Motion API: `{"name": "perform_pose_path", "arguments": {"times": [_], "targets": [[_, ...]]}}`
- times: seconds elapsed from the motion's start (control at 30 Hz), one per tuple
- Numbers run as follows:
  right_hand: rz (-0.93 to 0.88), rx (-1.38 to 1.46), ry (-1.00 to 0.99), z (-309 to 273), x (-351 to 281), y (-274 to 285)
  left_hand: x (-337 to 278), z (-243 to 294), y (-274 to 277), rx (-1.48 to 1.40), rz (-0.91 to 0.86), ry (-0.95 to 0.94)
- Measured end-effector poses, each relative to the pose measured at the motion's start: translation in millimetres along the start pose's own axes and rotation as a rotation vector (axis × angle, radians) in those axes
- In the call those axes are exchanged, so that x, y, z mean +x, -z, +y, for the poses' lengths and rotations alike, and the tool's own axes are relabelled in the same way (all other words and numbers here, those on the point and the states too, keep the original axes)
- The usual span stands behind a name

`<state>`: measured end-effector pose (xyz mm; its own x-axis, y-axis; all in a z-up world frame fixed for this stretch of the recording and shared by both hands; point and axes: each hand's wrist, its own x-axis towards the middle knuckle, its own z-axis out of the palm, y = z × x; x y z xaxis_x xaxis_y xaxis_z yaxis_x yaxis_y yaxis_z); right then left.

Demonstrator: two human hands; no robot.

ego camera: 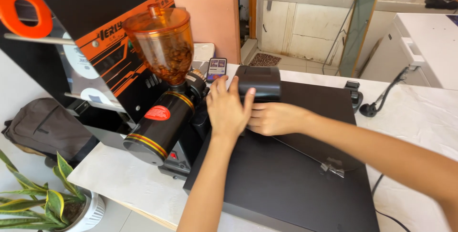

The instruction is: Cleaning and wiping various equipment on a coffee shop counter, including a tablet, printer, and coffee grinder.

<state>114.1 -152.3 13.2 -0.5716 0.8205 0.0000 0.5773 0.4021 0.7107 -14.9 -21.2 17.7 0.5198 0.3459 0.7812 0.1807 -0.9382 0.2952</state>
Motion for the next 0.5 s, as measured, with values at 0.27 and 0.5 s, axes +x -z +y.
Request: {"name": "perform_pose_path", "arguments": {"times": [0.27,0.5], "targets": [[0.509,0.601,-1.005,108,-32,37,-19,31,-27,0.087,-0.185,-0.327],[-0.536,0.54,-0.395,91,113,26,-21,22,-37,0.124,-0.413,-0.269]]}}
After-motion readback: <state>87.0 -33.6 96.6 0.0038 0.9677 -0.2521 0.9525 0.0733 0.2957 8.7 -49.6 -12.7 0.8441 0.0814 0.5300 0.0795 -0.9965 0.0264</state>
